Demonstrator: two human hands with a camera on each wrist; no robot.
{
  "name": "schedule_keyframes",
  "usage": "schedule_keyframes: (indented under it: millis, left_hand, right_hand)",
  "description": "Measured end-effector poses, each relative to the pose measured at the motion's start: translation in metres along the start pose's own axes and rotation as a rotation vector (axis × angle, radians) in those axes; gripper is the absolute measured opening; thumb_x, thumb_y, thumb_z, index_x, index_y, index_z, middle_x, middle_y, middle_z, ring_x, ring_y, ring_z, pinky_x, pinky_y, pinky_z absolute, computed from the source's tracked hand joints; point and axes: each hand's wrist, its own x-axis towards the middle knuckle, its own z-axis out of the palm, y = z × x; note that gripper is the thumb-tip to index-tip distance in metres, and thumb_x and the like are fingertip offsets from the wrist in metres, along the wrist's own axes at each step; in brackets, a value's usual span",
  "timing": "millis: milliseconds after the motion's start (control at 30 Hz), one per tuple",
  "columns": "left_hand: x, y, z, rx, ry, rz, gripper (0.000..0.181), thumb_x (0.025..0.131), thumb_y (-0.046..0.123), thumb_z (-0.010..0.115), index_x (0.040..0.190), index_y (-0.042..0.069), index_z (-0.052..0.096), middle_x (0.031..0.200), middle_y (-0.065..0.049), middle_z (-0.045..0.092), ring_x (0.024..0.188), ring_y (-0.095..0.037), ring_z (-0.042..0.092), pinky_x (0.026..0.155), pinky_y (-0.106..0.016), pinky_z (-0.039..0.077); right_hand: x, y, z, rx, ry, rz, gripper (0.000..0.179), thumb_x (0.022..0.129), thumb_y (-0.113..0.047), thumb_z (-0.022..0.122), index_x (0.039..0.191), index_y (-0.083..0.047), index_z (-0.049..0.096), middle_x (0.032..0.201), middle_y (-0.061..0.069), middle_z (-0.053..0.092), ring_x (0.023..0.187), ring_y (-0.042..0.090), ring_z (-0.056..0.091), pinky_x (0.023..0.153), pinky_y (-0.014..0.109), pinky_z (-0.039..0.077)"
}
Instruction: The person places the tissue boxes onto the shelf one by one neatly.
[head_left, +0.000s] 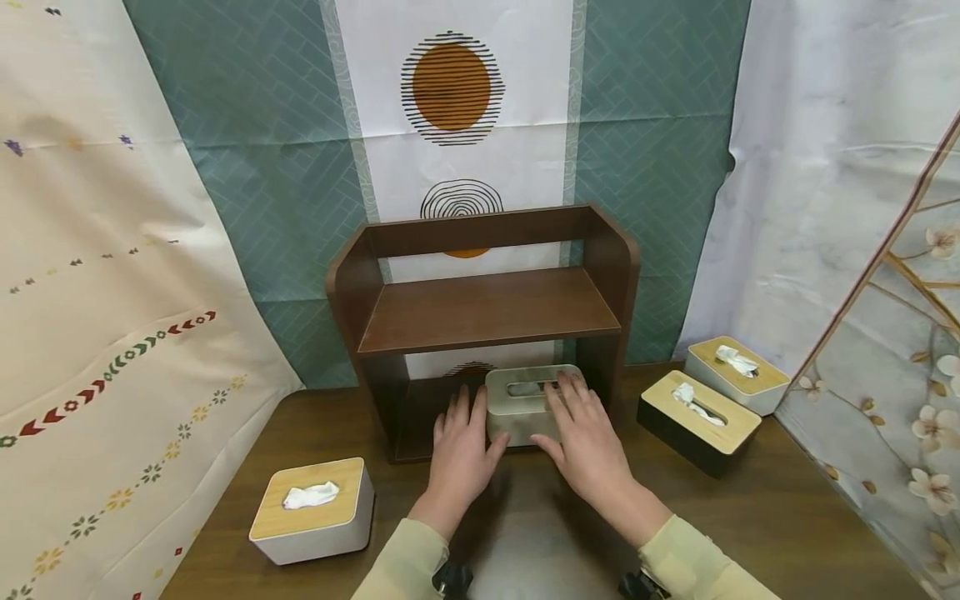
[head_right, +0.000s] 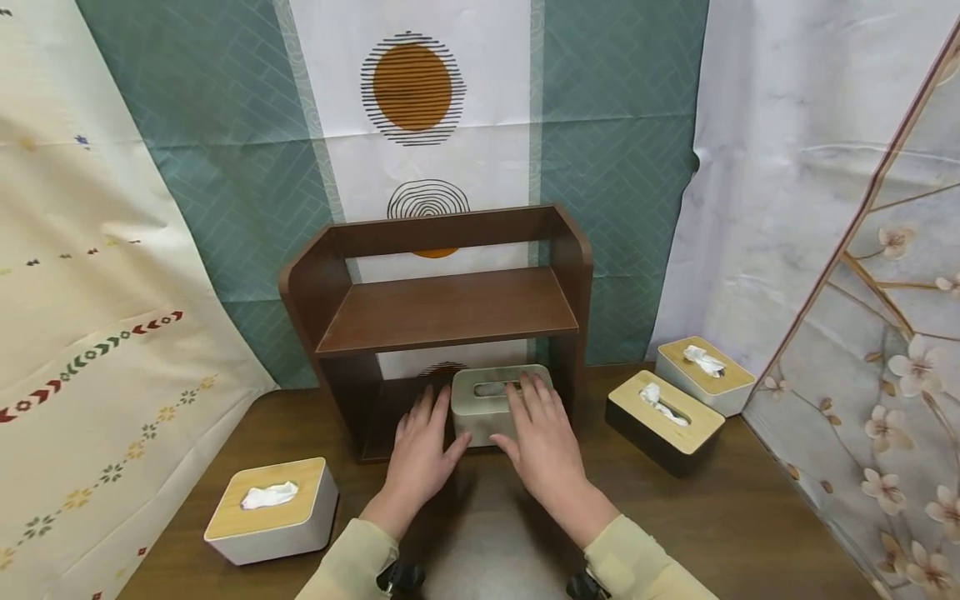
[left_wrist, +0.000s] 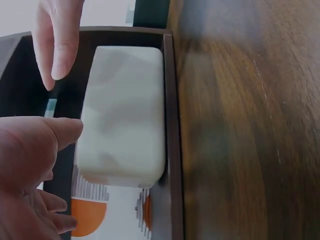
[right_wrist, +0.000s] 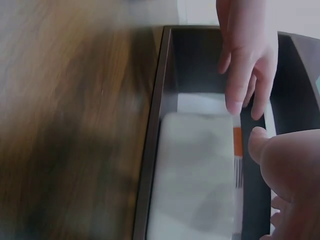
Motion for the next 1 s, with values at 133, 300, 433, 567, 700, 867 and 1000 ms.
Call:
schedule_keyframes:
  millis: [133, 300, 433, 567, 700, 867, 1000]
  left_hand:
    - [-0.007, 0.000, -0.010, 0.071, 0.034, 0.030, 0.086, 0.101, 0.043, 0.083, 0.167, 0.005, 0.044, 0.169, -0.028, 0.042, 0.155, -0.051, 0.042, 0.120, -0.073, 0.036]
    - [-0.016, -0.002, -0.023, 0.110, 0.053, 0.053, 0.084, 0.101, 0.043, 0.083, 0.166, 0.004, 0.047, 0.169, -0.027, 0.043, 0.156, -0.051, 0.040, 0.121, -0.073, 0.033]
    - [-0.025, -0.006, -0.033, 0.124, 0.060, 0.061, 0.082, 0.102, 0.043, 0.082, 0.165, 0.003, 0.048, 0.170, -0.027, 0.043, 0.157, -0.050, 0.039, 0.122, -0.073, 0.032]
    - [-0.033, -0.013, -0.042, 0.143, 0.063, 0.054, 0.080, 0.102, 0.042, 0.082, 0.164, 0.003, 0.050, 0.170, -0.026, 0.044, 0.157, -0.050, 0.039, 0.122, -0.073, 0.031]
    - [-0.041, -0.021, -0.052, 0.167, 0.064, 0.039, 0.079, 0.101, 0.041, 0.083, 0.163, 0.003, 0.051, 0.170, -0.025, 0.044, 0.158, -0.049, 0.038, 0.123, -0.074, 0.029]
    - [-0.052, -0.032, -0.063, 0.174, 0.052, 0.017, 0.080, 0.101, 0.042, 0.083, 0.163, 0.003, 0.051, 0.170, -0.025, 0.044, 0.160, -0.049, 0.035, 0.124, -0.075, 0.025]
    - [-0.062, -0.044, -0.071, 0.184, 0.039, -0.009, 0.081, 0.101, 0.043, 0.083, 0.163, 0.003, 0.051, 0.169, -0.025, 0.045, 0.160, -0.049, 0.034, 0.125, -0.075, 0.022]
  right_hand:
    - [-0.001, -0.012, -0.001, 0.002, -0.032, -0.029, 0.083, 0.098, -0.042, 0.084, 0.160, 0.004, 0.053, 0.166, 0.030, 0.046, 0.157, 0.049, 0.040, 0.123, 0.068, 0.035]
    - [-0.002, -0.028, -0.001, 0.017, -0.107, -0.025, 0.085, 0.101, -0.049, 0.077, 0.165, 0.000, 0.047, 0.172, 0.026, 0.041, 0.161, 0.046, 0.034, 0.125, 0.068, 0.031]
    - [-0.001, -0.041, 0.000, 0.043, -0.143, -0.028, 0.086, 0.103, -0.050, 0.074, 0.168, -0.002, 0.045, 0.174, 0.024, 0.037, 0.163, 0.044, 0.031, 0.128, 0.066, 0.027]
    - [-0.001, -0.054, 0.000, 0.062, -0.169, -0.048, 0.086, 0.104, -0.052, 0.071, 0.169, -0.004, 0.043, 0.176, 0.022, 0.035, 0.163, 0.043, 0.031, 0.129, 0.064, 0.026]
    - [-0.001, -0.066, 0.003, 0.073, -0.185, -0.075, 0.084, 0.106, -0.053, 0.069, 0.169, -0.004, 0.043, 0.176, 0.022, 0.034, 0.163, 0.042, 0.032, 0.129, 0.064, 0.027]
    - [-0.002, -0.081, 0.005, 0.075, -0.228, -0.100, 0.085, 0.107, -0.055, 0.067, 0.170, -0.005, 0.041, 0.177, 0.021, 0.032, 0.163, 0.042, 0.032, 0.128, 0.063, 0.028]
    - [0.000, -0.093, 0.007, 0.082, -0.278, -0.116, 0.085, 0.108, -0.057, 0.062, 0.172, -0.007, 0.037, 0.180, 0.018, 0.027, 0.165, 0.040, 0.027, 0.130, 0.061, 0.026]
